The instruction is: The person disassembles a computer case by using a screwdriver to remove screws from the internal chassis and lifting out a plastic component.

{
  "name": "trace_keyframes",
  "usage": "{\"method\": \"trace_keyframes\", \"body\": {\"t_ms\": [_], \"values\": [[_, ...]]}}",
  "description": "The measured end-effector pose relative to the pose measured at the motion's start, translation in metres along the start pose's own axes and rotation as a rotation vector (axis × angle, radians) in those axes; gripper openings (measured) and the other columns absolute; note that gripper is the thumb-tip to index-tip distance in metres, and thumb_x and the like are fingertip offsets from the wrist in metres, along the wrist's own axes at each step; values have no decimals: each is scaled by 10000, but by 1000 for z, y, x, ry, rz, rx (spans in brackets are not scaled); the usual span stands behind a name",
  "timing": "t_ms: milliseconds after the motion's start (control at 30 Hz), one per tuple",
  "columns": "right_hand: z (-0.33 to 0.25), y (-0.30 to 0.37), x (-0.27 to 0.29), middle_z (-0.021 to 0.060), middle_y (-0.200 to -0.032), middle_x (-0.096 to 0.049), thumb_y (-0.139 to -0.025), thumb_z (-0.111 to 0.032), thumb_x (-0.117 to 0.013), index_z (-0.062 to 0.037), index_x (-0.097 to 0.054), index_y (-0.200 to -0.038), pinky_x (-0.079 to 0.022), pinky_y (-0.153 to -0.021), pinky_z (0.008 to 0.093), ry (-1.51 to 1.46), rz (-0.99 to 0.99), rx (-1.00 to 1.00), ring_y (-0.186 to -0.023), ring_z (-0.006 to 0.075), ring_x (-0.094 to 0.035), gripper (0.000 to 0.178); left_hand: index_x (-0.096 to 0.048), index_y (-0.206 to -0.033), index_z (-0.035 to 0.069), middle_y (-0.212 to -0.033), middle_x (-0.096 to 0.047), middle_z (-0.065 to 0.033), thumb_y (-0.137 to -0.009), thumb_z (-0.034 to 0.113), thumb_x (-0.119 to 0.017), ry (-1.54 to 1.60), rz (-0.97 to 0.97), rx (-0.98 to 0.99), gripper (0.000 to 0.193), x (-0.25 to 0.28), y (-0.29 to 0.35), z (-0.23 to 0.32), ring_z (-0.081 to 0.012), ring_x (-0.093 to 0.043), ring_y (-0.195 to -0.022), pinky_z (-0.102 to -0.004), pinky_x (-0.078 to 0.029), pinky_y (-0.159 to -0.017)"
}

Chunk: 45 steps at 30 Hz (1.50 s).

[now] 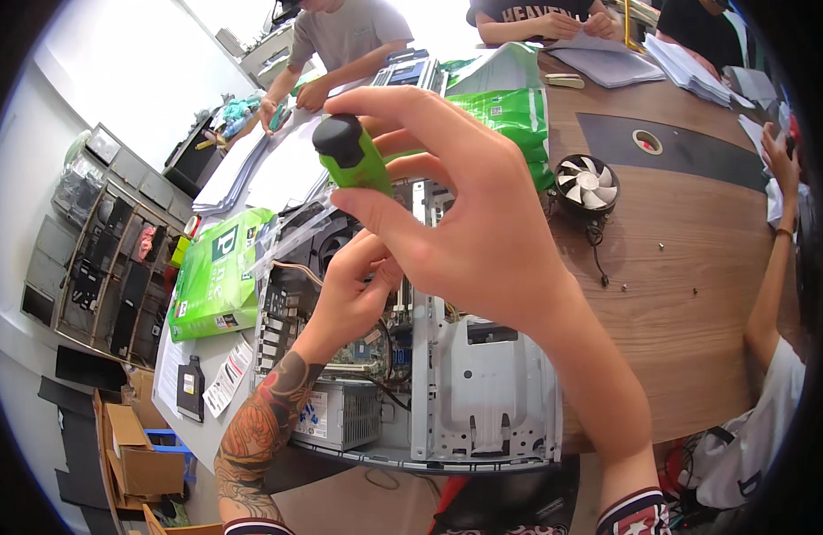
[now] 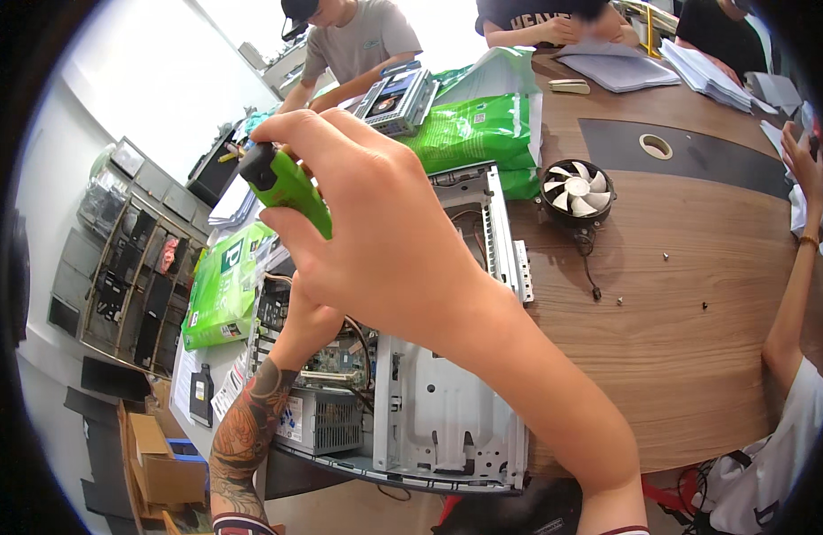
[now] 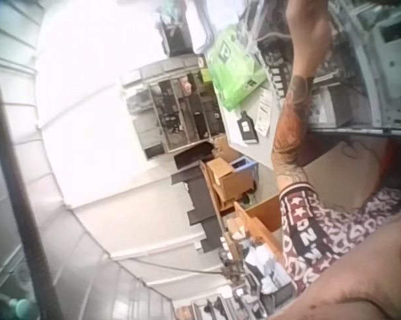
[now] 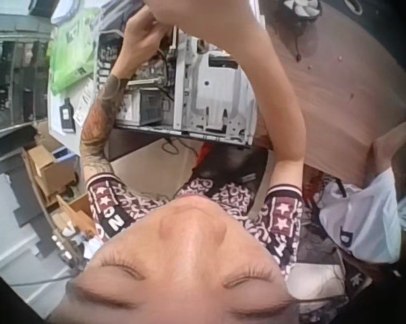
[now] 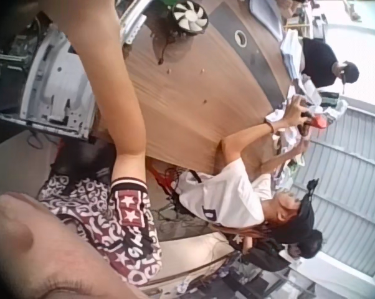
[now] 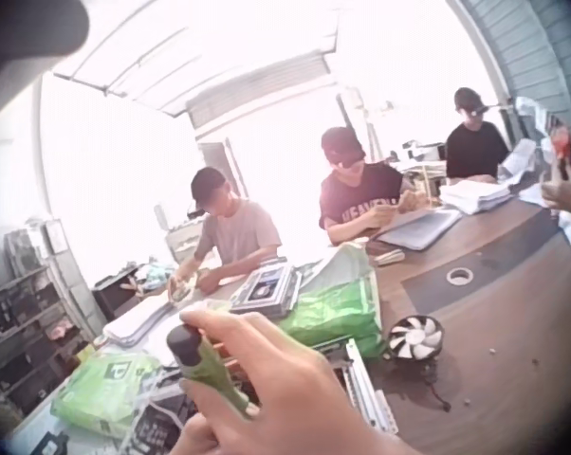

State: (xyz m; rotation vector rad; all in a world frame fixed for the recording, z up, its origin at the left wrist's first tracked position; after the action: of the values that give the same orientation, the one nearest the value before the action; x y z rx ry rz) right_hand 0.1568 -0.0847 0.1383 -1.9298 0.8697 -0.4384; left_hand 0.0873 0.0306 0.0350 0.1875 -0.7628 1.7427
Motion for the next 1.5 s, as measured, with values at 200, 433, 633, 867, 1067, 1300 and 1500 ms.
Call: {"method": "trace_keyframes", "body": {"t_ms": [200,433,633,867,1067,1300,1500], "values": [[9,3,-4,198,-1010,-639,-785,13,-744,13,-588,-1177,-525,-799,430,11,-11,-35,-897,388,-654,422,-617,-1148,-28,-1060,-562,-52,-1018,55,-560,64,1,9,165,3,2,-12,-105,-558,-849,-283,-488,-727],[5,5,-4,209,-1010,-634,-782,31,-747,16,-581,-1189,-522,-811,436,-2,27,7,-910,404,-650,440,-612,-1161,-26,-1038,-597,-52,-975,-19,-539,35,30,-34,201,4,1,-6,-118,-589,-905,-292,-498,-785],[3,6,-10,209,-998,-626,-787,36,-741,16,-569,-1200,-517,-821,442,-8,-6,3,-924,411,-642,448,-612,-1175,-33,-1048,-651,-57,-943,-30,-549,39,47,23,240,7,7,-11,-116,-611,-964,-295,-506,-835],[0,7,-10,219,-994,-630,-805,13,-726,29,-546,-1212,-518,-829,463,66,-17,-8,-925,426,-641,445,-610,-1210,-41,-1099,-682,-76,-934,-32,-569,2,27,-25,280,6,2,-6,-125,-629,-1027,-296,-510,-884],[9,10,-11,232,-973,-647,-804,-62,-768,19,-525,-1224,-523,-822,461,52,-18,-68,-908,414,-657,492,-647,-1122,-54,-1043,-690,-68,-933,-40,-567,27,36,22,206,9,1,-15,-122,-638,-968,-296,-522,-845],[16,13,-6,183,-890,-659,-759,-239,-866,8,-603,-1067,-532,-757,435,145,16,-98,-812,368,-666,475,-667,-1061,-52,-911,-684,-60,-951,-27,-585,-57,53,4,139,8,0,-9,-127,-631,-851,-309,-535,-755],[9,12,-1,162,-816,-668,-757,-285,-861,8,-672,-913,-530,-676,396,247,27,-125,-746,326,-680,382,-680,-1072,-27,-1006,-667,-81,-964,3,-615,-16,-4,27,130,8,2,-17,-153,-639,-873,-309,-538,-770]]}}
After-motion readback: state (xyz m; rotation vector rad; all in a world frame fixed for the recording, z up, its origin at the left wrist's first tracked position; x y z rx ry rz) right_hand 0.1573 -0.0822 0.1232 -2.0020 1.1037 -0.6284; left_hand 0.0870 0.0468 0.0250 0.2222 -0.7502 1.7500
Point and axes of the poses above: each hand's wrist, its own y-axis away from the middle knuckle, its own x-axis out of the back of the hand, z = x × y, the point moved 10 cm from there along -y, towards the middle knuckle
